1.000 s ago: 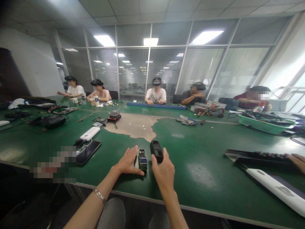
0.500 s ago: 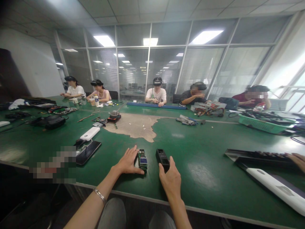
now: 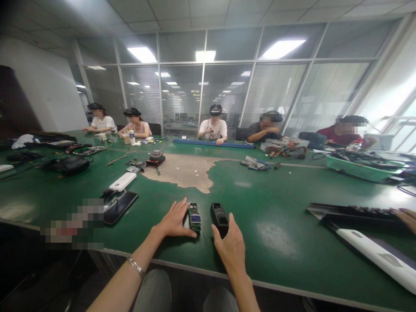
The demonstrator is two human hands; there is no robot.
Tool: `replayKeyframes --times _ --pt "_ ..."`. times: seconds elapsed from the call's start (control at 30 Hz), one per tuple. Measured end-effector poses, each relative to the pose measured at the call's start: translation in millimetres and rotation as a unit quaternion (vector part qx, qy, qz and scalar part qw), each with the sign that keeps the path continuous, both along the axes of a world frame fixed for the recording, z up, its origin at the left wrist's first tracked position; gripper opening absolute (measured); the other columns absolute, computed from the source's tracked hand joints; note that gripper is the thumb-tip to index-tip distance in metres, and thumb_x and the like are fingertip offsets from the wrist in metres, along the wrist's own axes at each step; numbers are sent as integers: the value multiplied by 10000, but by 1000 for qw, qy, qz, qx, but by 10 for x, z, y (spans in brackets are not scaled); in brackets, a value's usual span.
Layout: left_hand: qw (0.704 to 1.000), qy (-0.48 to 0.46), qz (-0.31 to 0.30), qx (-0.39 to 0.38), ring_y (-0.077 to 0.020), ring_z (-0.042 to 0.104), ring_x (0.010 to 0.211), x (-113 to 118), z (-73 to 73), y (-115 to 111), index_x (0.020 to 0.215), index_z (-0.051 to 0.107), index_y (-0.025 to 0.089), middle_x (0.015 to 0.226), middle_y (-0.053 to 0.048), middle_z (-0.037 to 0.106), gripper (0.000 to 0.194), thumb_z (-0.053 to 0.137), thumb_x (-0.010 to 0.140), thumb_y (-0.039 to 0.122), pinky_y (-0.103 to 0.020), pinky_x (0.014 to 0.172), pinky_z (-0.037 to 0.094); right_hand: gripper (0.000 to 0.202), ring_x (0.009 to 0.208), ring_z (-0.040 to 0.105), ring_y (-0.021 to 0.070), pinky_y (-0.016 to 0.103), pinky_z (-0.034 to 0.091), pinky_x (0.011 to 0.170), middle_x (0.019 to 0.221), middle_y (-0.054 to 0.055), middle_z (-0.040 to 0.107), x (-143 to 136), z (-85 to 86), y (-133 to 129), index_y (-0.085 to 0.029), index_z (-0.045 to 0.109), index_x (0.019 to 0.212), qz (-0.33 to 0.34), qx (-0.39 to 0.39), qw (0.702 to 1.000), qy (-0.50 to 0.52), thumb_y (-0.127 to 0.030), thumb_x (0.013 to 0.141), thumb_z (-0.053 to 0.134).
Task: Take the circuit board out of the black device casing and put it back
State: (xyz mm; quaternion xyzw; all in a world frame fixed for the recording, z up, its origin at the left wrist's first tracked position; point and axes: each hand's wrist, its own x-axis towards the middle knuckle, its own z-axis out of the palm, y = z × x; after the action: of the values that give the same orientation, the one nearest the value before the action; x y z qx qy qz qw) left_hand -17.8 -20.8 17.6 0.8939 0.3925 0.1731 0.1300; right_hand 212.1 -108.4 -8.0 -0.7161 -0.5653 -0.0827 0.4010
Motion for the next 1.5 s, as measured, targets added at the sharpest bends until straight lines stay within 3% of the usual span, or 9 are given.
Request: replayKeyframes --times 0.33,0.5,0.63,0.77,0.9,1.2,1.5 --pt "1000 3 -6 -5 -351 86 1438 -5 8 9 1481 173 140 1563 -171 103 1288 558 508 890 -516 1169 58 642 1159 552 295 427 442 968 1267 209 569 -27 56 0 -41 432 1351 19 10 1000 -14 -457 865 481" --pt "1000 -1 -6 -3 -345 94 1439 -6 -5 15 1481 173 151 1561 -180 104 1272 584 514 868 -524 1165 58 653 1104 595 293 428 462 942 1252 185 591 -166 325 -15 -81 429 1364 12 9 999 39 -477 851 506" --pt "1000 -8 -6 2 -345 99 1438 -1 -12 11 1470 208 159 1558 -179 127 1245 597 515 856 -535 1160 64 648 1089 606 272 403 470 930 1219 169 614 -404 582 -11 -100 417 1374 50 26 996 62 -470 851 513" --pt "1000 -12 -2 3 -338 109 1438 3 -15 10 1462 229 162 1555 -182 141 1228 604 515 848 -538 1159 71 648 1091 605 273 408 462 934 1257 188 585 -640 684 21 -94 411 1377 65 11 996 62 -461 853 510" --pt "1000 -15 -6 -5 -337 97 1440 2 -35 23 1478 176 142 1555 -191 125 1261 625 518 825 -536 1162 63 633 1091 603 280 398 463 920 1258 198 581 -793 681 48 -81 401 1379 60 -12 997 41 -432 861 497" --pt "998 -59 -10 -11 -328 107 1439 4 -65 19 1439 -259 151 1560 -192 88 1408 714 556 660 -550 1156 72 630 1094 597 274 368 464 899 1211 181 609 -921 596 29 -85 362 1399 59 -35 998 -2 -394 866 492" --pt "999 -50 -11 -3 -329 89 1441 9 -17 -24 1429 -282 163 1568 -178 47 1380 733 568 529 -555 1153 63 655 1127 566 284 382 464 900 1239 182 585 -896 296 10 -79 334 1414 70 -24 997 -12 -368 848 488"
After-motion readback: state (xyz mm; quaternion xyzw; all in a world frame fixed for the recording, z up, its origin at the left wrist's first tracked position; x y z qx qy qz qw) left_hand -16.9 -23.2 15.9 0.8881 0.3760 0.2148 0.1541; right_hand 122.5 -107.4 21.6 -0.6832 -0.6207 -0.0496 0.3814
